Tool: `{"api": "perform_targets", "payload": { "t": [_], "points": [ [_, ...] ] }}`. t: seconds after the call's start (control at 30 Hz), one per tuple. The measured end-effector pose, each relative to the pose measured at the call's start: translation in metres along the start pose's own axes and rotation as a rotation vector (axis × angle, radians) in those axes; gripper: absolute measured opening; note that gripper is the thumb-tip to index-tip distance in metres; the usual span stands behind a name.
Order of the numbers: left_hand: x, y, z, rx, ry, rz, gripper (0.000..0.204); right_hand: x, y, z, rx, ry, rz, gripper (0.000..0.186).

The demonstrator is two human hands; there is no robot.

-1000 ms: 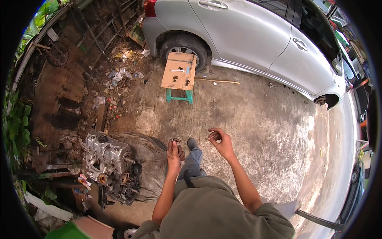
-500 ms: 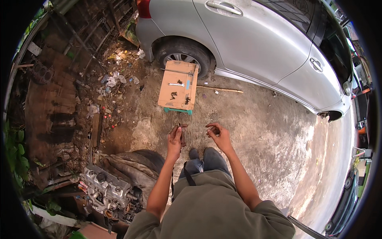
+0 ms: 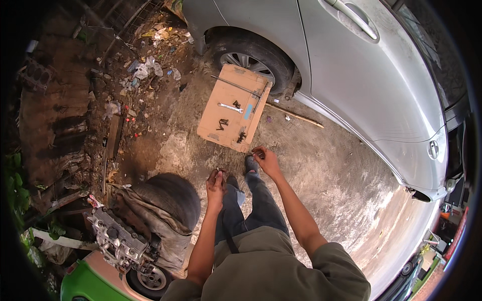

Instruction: The person works on a car engine block placed on the ground, using a wrench to tighten bolts on the engine's underside. They repeatedly adjust the wrench and reposition their hands to access different bolt locations.

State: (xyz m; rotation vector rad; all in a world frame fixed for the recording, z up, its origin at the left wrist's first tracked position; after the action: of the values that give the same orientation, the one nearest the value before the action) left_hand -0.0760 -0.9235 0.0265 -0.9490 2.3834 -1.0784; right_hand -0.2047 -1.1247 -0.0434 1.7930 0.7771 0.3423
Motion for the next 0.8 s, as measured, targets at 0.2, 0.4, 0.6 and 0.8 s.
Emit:
{"api": "perform_targets", "payload": {
  "t": [0.2, 0.4, 0.6, 0.8],
  "points": [
    [0.03, 0.016, 0.068, -0.071, -0.023, -0.097, 0.026, 0.017, -0.06, 0.082, 0.014, 0.114, -0.136, 0.022],
    [0.053, 0.053, 0.149, -0.126, 0.008, -0.062, 0.025, 0.038, -0.102, 0.14, -0.099, 0.16, -0.235, 0.023],
    [0.049, 0.072, 0.21, -0.128, -0.005, -0.076, 0.023, 0.059, -0.12, 0.16, -0.175, 0.205, -0.363, 0.019],
    [0.046, 0.071, 0.238, -0.106, -0.009, -0.091, 0.021, 0.061, -0.116, 0.161, -0.234, 0.167, -0.397, 0.015]
  ]
}}
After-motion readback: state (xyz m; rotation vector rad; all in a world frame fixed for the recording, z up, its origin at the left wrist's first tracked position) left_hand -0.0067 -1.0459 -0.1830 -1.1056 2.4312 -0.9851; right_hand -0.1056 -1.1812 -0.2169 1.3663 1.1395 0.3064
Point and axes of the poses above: each hand's wrist, its own z-axis towards the middle knuckle, its own x-axis out of the palm, y = z × x, the point moved 10 cm from there along z, towards the middle knuckle, and after that the axes turned 12 degrees about z, right-handed, at the moved point
